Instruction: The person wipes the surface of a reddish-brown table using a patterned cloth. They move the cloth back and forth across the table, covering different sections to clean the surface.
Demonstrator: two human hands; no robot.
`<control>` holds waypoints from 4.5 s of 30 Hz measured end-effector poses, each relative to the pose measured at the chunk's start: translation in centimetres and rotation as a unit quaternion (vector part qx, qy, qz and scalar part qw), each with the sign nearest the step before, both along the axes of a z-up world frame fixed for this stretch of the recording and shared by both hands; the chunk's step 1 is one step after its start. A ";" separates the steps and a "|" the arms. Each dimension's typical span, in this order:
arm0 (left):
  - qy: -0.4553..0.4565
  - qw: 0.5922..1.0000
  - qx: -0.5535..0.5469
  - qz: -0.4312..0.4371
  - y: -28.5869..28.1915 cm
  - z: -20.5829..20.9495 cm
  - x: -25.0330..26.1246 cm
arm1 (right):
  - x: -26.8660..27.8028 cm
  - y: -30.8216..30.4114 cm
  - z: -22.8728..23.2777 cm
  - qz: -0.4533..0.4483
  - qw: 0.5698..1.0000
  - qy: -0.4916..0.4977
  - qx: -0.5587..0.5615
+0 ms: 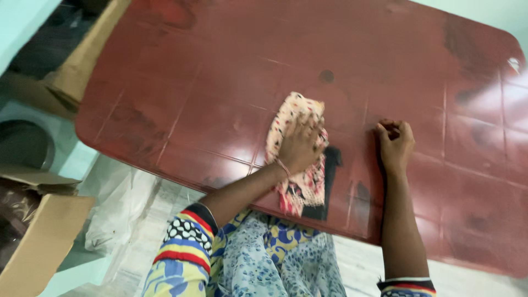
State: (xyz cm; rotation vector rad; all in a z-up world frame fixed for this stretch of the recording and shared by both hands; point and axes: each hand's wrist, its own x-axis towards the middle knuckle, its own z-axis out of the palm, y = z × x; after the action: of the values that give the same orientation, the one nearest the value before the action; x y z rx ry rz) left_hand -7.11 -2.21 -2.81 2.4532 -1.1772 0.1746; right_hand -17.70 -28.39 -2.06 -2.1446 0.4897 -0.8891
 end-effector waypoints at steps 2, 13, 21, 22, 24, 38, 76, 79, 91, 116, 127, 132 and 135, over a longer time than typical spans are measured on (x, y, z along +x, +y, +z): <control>0.000 0.998 -0.012 0.057 1.6 -1.2 6.4 | 0.1 0.3 0.5 -0.003 0.998 0.014 -0.054; 0.020 0.857 0.002 0.515 30.1 -2.6 31.1 | 1.1 1.5 0.9 -0.031 0.993 0.058 -0.098; -0.018 0.902 0.015 0.431 11.3 -5.9 28.4 | 1.3 2.3 1.6 -0.052 0.986 0.080 -0.135; -0.024 0.926 0.016 0.377 6.8 -6.1 26.2 | 1.4 2.4 1.6 -0.050 0.984 0.076 -0.151; -0.026 0.968 0.023 0.249 -2.1 -5.7 20.3 | 1.4 2.3 1.3 -0.050 0.990 0.057 -0.123; -0.016 0.998 0.058 -0.015 -10.0 -3.6 10.2 | -1.2 -3.0 -0.8 -0.064 0.991 -0.056 0.103; -0.023 0.901 0.030 0.433 17.8 -2.7 36.5 | 1.7 4.1 0.0 -0.110 0.927 0.165 -0.318; -0.045 0.970 0.041 0.236 4.9 -3.7 30.2 | 1.8 3.8 -0.1 -0.106 0.938 0.149 -0.294; -0.075 0.976 0.086 -0.187 -14.7 -1.7 1.4 | 1.0 3.1 -1.8 -0.135 0.962 0.086 -0.223; -0.021 0.997 -0.048 0.047 4.4 -7.3 21.4 | -8.3 8.6 4.6 0.032 0.995 0.096 -0.010; 0.006 0.916 0.016 0.402 39.3 -1.3 28.3 | -9.6 6.2 0.3 0.008 0.995 0.044 -0.087; -0.005 0.910 -0.012 0.413 36.3 0.6 26.1 | -9.3 7.2 0.8 0.018 0.994 0.049 -0.101; -0.050 0.940 -0.025 0.336 28.1 -0.6 24.0 | -8.7 8.7 1.7 -0.006 0.991 0.085 -0.108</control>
State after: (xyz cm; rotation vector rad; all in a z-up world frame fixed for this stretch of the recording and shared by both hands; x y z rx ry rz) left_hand 16.91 25.89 -3.44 2.7262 -0.3120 0.5191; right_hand -26.37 -19.64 -0.35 -2.4308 0.5100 -0.7999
